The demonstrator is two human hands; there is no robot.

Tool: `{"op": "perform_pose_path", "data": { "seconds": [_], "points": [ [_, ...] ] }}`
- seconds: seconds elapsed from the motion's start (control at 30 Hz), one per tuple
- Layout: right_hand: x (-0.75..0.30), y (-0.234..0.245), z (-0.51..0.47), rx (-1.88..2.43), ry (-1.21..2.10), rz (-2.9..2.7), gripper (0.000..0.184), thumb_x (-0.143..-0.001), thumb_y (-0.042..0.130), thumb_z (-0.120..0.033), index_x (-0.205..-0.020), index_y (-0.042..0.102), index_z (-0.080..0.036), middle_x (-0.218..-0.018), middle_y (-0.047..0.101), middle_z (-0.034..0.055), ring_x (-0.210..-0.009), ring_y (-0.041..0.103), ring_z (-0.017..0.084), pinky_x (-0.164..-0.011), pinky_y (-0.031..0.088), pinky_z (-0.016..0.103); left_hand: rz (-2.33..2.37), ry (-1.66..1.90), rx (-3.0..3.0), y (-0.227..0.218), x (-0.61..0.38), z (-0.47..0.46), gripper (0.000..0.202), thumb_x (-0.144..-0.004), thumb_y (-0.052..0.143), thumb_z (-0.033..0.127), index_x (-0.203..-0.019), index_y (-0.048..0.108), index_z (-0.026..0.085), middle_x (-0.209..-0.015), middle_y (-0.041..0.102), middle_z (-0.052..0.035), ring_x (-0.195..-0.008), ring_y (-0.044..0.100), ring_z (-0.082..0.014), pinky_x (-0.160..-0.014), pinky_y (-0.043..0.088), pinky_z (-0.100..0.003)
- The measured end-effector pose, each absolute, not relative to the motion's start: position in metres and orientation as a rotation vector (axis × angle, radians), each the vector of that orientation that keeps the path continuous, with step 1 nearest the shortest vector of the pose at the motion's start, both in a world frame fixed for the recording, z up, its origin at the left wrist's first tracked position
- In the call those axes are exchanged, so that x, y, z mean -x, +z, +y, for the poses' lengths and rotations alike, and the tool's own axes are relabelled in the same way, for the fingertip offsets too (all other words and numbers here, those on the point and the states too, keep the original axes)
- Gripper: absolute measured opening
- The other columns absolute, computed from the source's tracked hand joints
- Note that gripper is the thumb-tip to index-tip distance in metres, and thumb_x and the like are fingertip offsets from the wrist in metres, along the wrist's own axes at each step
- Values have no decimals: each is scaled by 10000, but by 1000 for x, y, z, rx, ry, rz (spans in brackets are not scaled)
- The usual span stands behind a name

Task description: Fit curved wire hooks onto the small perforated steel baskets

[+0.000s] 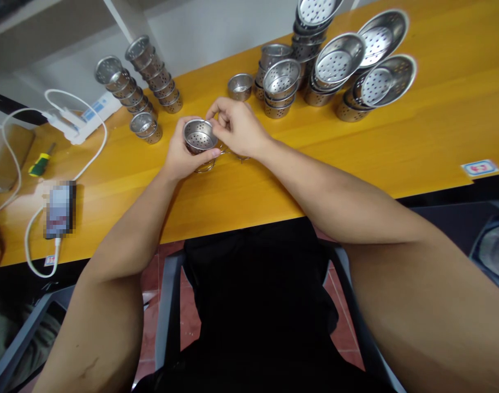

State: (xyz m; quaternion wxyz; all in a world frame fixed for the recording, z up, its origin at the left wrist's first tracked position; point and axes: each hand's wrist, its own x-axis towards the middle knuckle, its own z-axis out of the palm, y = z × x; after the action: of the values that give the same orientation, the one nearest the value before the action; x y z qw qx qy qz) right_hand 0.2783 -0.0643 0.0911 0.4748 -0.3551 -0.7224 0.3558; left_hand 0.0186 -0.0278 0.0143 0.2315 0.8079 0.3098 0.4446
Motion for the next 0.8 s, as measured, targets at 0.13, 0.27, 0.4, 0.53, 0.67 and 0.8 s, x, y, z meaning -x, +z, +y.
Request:
{"op": "perform_pose_path", "data": {
  "seconds": [0.13, 0.27, 0.4, 0.53, 0.67, 0.8],
  "points": [
    [-273, 91, -67, 915, 846, -1760, 353, -1079, 1005, -524, -1096, 697, -352, -717, 518, -35, -674, 503, 273, -626, 539, 426, 858, 1227, -2220, 21, -23, -34, 1139, -830, 1114, 995, -1641, 633, 356, -1501, 829, -103, -1375, 900, -381, -1244, 758, -602],
    [-269, 88, -65, 894, 867, -1736, 330, -1050, 998, -447, -1023, 685, -346, -697, 521, -39, -642, 493, 252, -600, 521, 421, 894, 1199, -2239, 27, -25, -40, 1130, -816, 1120, 998, -1614, 667, 340, -1450, 847, -100, -1342, 907, -383, -1254, 750, -618],
    [-268, 88, -63, 873, 912, -1720, 305, -1050, 977, -444, -969, 702, -339, -669, 514, -41, -636, 495, 226, -589, 520, 404, 920, 1171, -2232, 28, -24, -42, 1120, -814, 1112, 1010, -1598, 702, 323, -1434, 861, -103, -1366, 898, -391, -1309, 729, -643],
    [-275, 102, -68, 828, 1130, -1716, 404, -1066, 1004, -587, -923, 718, -342, -697, 599, -22, -611, 518, 226, -520, 484, 393, 906, 1196, -2178, 27, -22, -38, 997, -908, 964, 1097, -1486, 777, 306, -1315, 866, -72, -1271, 913, -357, -1267, 751, -634],
    [-284, 116, -73, 720, 1345, -1746, 618, -971, 1129, -820, -971, 763, -322, -781, 716, -14, -619, 587, 206, -521, 514, 360, 866, 1214, -2112, 25, -16, -32, 926, -1029, 750, 1149, -1405, 820, 306, -1247, 867, -69, -1227, 913, -339, -1242, 757, -630],
    [-283, 115, -70, 654, 1356, -1770, 761, -849, 1186, -919, -985, 765, -300, -750, 706, -27, -602, 562, 173, -507, 471, 334, 850, 1165, -2115, 23, -10, -30, 982, -1000, 774, 1162, -1476, 785, 303, -1359, 874, -94, -1302, 901, -344, -1271, 739, -602]
  ]
}}
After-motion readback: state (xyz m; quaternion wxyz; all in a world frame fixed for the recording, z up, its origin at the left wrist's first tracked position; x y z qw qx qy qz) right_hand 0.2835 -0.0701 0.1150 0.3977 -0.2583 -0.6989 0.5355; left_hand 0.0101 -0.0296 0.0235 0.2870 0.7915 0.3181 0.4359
